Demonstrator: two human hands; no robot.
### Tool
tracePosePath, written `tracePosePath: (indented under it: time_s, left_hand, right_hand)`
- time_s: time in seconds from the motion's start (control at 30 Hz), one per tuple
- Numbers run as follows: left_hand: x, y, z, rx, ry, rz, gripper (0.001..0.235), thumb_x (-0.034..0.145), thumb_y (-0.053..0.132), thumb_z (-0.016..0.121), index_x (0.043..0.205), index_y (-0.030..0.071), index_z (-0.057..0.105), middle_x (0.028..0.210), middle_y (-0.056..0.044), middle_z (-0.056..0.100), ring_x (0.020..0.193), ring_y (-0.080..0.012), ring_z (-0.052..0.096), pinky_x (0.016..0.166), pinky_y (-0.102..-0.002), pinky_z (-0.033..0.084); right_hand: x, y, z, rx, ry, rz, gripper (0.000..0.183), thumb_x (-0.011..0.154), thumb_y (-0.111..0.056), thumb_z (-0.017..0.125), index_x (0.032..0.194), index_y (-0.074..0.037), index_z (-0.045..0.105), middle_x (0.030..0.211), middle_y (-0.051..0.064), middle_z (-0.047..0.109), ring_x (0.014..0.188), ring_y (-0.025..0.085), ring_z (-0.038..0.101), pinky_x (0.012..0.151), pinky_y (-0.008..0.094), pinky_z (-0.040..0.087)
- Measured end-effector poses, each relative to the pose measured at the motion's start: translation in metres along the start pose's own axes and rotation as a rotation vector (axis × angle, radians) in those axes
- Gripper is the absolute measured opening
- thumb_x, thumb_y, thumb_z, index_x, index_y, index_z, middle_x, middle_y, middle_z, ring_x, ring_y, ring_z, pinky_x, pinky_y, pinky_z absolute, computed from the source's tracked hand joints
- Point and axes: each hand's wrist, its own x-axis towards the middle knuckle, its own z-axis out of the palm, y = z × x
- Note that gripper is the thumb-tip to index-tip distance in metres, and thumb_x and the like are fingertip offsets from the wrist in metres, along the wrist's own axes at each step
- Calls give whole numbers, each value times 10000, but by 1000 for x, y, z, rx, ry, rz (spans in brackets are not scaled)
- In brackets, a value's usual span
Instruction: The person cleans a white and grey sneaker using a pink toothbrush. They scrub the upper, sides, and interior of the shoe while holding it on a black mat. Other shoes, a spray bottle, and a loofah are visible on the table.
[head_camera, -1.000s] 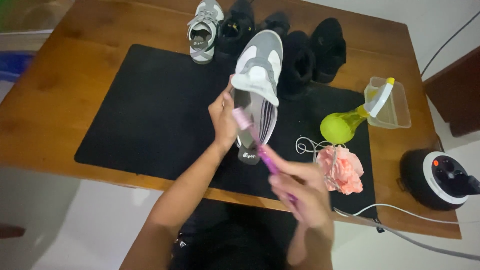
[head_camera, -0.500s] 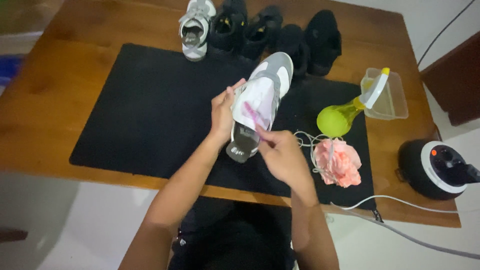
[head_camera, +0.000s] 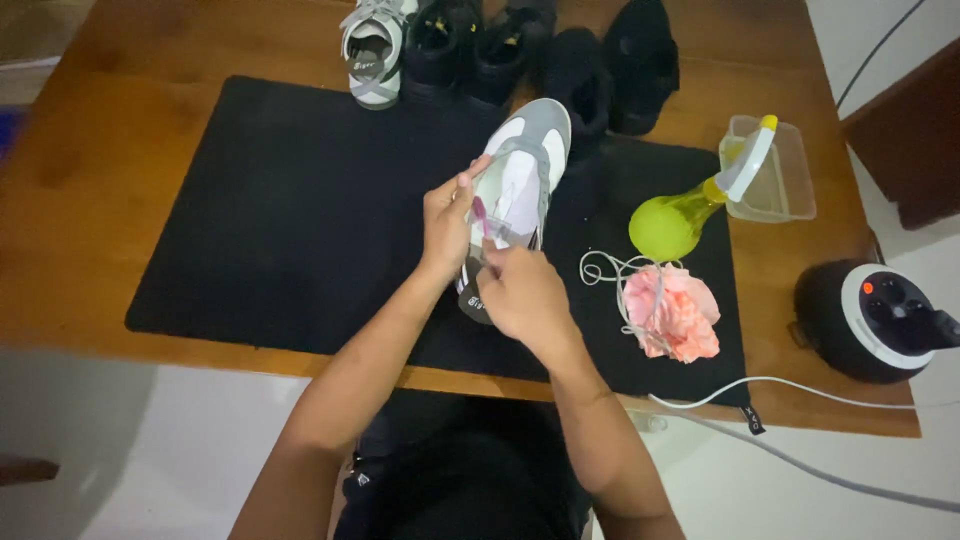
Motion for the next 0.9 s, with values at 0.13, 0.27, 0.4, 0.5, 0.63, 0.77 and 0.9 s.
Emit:
tracePosePath:
  time_s: [0.13,0.27,0.4,0.5,0.63,0.77,0.9]
  left_hand:
    - [-2,-4,0,-17,28,5,427,1108,364,439,1302,80,692,1346,-126,665,1356,-266,505,1194,-431,341]
    - [-4,-3,1,-3,64,-9,412,1106,339,451,1289,64,697,1336,-138,669,1352,-267,504,1195,-440,340]
    - [-9,0,3,80,168,-78,380,1109,258,437,1285,38,691,1343,-213,646,1366,-372,478,1178,-480,357]
    - [-10,12,7,76,204,-126,391,1119,258,410,1315,52,678,1376,-242,619,1389,-398,453,1191,-488,321]
    - [-9,17,7,146,222,-157,370,1107,244,431,1312,64,681,1387,-256,603,1394,-404,427,1184,-513,321]
    - [-9,30,4,205,172,-193,327,1084,167,468,1296,39,681,1385,-282,588,1392,-424,432,1176,-541,318]
    - [-2,18,-1,247,144,-202,289,1049,147,532,1267,55,698,1362,-260,611,1369,-419,465,1154,-541,356]
  right_hand:
    - [0,-10,-20,1,85,72,370,851,-232,543,1105,-116,785,894,255,746,957,488,706,826,589,553]
    - [20,40,12,60,-14,4,315,839,-206,561,1022,-182,816,872,237,754,957,514,691,805,595,555]
    - [-3,13,-24,99,4,-65,299,845,-115,567,1021,-88,807,930,305,737,998,554,656,825,620,518]
    - [2,16,-26,125,98,7,317,856,-134,566,1066,-130,804,925,241,751,985,456,706,815,519,541]
    - [-6,13,-26,-71,-85,62,302,861,-198,568,1017,-101,807,941,256,757,1011,488,696,852,586,548]
    - [-24,-6,-48,-157,-197,100,360,869,-190,551,1098,-54,794,975,281,760,992,503,711,864,582,565]
    - [-14,-15,-51,-182,-170,99,367,887,-186,522,1116,-84,790,986,270,759,1000,498,704,864,609,562]
